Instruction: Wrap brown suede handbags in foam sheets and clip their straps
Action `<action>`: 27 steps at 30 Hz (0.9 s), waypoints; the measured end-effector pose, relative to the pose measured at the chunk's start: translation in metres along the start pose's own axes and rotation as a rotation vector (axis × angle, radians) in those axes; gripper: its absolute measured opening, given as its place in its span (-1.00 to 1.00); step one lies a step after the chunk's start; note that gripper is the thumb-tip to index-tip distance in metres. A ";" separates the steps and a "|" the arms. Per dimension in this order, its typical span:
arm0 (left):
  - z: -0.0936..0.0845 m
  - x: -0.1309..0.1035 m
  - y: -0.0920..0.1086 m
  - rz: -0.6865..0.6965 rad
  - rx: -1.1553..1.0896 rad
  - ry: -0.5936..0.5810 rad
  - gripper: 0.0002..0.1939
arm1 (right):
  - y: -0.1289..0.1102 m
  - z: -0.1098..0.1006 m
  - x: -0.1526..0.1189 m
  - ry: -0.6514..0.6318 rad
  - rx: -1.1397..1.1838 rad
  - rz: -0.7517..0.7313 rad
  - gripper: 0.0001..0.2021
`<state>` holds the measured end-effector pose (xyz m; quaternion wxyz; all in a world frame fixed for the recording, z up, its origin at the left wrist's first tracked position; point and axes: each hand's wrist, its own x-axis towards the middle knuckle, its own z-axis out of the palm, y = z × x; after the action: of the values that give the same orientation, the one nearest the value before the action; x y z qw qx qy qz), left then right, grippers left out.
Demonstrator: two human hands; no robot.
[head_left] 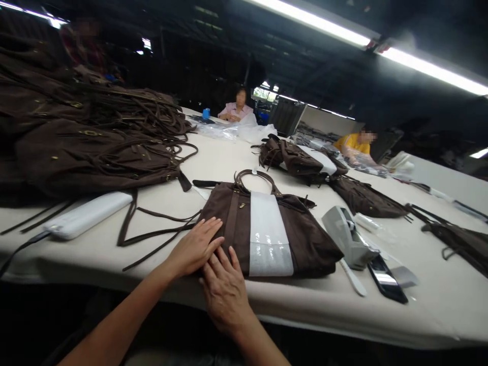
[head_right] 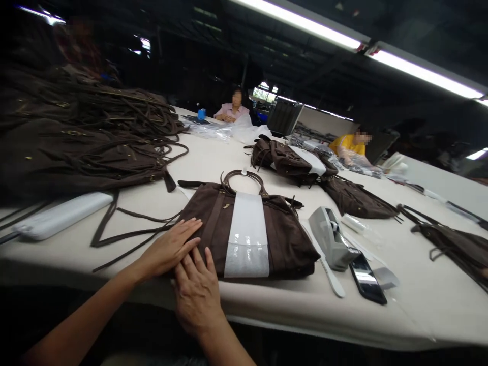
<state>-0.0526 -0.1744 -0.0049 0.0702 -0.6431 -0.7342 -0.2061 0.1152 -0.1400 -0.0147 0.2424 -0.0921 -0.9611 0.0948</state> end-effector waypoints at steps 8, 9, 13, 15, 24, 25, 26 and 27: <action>0.003 -0.007 -0.006 0.073 0.088 0.050 -0.36 | 0.012 -0.052 -0.037 0.059 0.059 -0.030 -0.56; 0.003 -0.008 -0.005 0.075 0.103 0.064 -0.36 | 0.022 -0.063 -0.039 0.093 0.034 -0.005 -0.55; 0.004 -0.012 0.000 0.077 0.145 0.120 -0.35 | 0.071 -0.092 -0.043 0.143 -0.189 0.153 -0.52; 0.005 -0.016 0.001 0.075 0.162 0.146 -0.33 | 0.093 -0.091 -0.047 0.083 -0.280 0.237 -0.52; 0.007 -0.036 -0.013 0.125 0.274 0.186 -0.27 | 0.102 -0.062 -0.080 0.133 -0.378 0.316 -0.53; 0.007 -0.038 -0.015 0.135 0.272 0.201 -0.28 | 0.100 -0.065 -0.082 0.157 -0.376 0.306 -0.54; 0.007 -0.040 -0.017 0.145 0.268 0.218 -0.28 | 0.098 -0.069 -0.083 0.176 -0.372 0.295 -0.55; 0.008 -0.042 -0.019 0.155 0.266 0.239 -0.29 | 0.097 -0.075 -0.083 0.190 -0.368 0.284 -0.57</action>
<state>-0.0633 -0.2113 -0.0312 0.2568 -0.6538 -0.6896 -0.1759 0.2362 -0.0547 -0.0087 0.2951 -0.2772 -0.9126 -0.0577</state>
